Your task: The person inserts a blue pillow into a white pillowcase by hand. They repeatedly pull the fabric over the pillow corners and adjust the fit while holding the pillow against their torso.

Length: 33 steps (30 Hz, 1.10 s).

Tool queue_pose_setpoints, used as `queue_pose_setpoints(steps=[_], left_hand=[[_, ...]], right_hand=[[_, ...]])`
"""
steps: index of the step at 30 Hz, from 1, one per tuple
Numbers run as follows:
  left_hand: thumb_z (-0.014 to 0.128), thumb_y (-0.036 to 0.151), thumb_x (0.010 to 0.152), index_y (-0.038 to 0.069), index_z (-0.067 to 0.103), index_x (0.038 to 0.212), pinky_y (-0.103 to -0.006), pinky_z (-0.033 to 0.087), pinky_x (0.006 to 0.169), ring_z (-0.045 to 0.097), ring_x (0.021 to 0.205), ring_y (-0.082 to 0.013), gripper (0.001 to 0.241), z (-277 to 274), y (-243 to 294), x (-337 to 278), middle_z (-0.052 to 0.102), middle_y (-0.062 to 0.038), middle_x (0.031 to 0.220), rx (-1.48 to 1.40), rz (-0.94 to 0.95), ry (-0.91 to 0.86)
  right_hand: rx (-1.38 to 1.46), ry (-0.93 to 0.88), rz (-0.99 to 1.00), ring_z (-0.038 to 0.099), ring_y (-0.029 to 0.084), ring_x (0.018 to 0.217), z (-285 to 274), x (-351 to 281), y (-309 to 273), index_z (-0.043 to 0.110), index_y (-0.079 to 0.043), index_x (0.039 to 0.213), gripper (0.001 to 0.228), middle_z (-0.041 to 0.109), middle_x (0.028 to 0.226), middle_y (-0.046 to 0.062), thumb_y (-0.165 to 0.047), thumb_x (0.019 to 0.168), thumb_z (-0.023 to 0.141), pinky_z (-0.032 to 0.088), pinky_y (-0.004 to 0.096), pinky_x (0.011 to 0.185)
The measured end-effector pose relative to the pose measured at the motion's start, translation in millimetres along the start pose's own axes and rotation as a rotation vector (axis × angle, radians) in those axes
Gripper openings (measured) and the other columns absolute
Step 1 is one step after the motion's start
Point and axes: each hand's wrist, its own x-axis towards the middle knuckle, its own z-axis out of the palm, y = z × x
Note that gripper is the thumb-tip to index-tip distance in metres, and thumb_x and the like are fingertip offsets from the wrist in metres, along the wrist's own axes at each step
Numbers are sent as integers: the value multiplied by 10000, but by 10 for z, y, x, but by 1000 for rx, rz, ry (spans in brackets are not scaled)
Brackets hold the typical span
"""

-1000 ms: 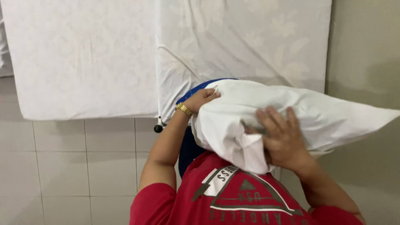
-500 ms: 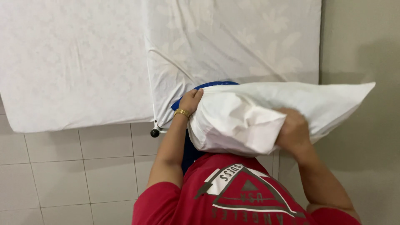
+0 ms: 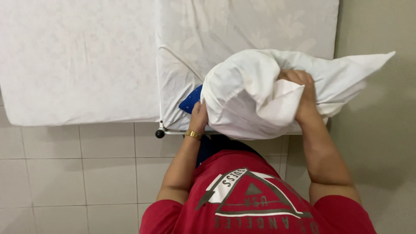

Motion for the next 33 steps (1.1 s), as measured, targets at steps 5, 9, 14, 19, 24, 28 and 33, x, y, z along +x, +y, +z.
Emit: queue_pose_setpoints(steps=[5,9,14,19,24,28,33], left_hand=[[571,436,1059,28,629,992,-425,512,728,604,786,-272,418,-254,133,52,677,-157,878,600,50,230],[601,381,972,108,646,1156,-536,500,846,653,965,-452,332,-648,-224,77,693,-230,1036,864,-91,388],[704,348,882,38,540,1335,-481,484,1024,597,1196,-401,574,-440,408,-158,620,-226,1287,881,171,285],[808,338,851,-9,320,1499,-503,354,1201,414,1391,-450,882,117,1581,-822,386,-285,1527,641,1210,75],[608,-69,822,81,740,1194,-397,516,1080,621,1239,-311,422,-92,1720,-598,695,-146,1310,832,988,6],[590,-93,904,16,684,1166,-384,520,1038,640,1225,-321,299,-293,1832,-725,666,-192,1293,603,869,-137],[648,-44,820,11,624,1181,-387,531,970,642,1136,-354,367,-147,1867,-924,636,-200,1232,588,1036,-22]], right_hand=[[-90,162,-138,651,323,1112,188,8,197,654,-95,1105,385,677,1099,101,-341,842,790,441,532,1151],[-121,155,-175,661,309,1118,249,87,-49,659,-76,1130,435,688,1110,109,-356,817,777,437,552,1133],[-150,143,-230,674,290,1126,239,111,-479,666,-52,1161,502,702,1124,120,-373,786,761,431,578,1111],[-161,142,-274,686,272,1134,53,87,-858,673,-29,1192,572,716,1137,130,-390,754,745,426,604,1088],[240,93,-385,661,297,1114,-680,8,-910,699,-25,1189,638,710,1190,175,-394,668,706,424,624,1045],[-137,373,-38,628,332,1270,-761,-203,253,693,-39,1289,504,694,1323,220,-462,1023,626,480,479,1119],[-30,183,-439,666,268,1094,-1101,330,-501,722,-103,1084,586,732,1078,99,-556,713,723,352,639,1034]])
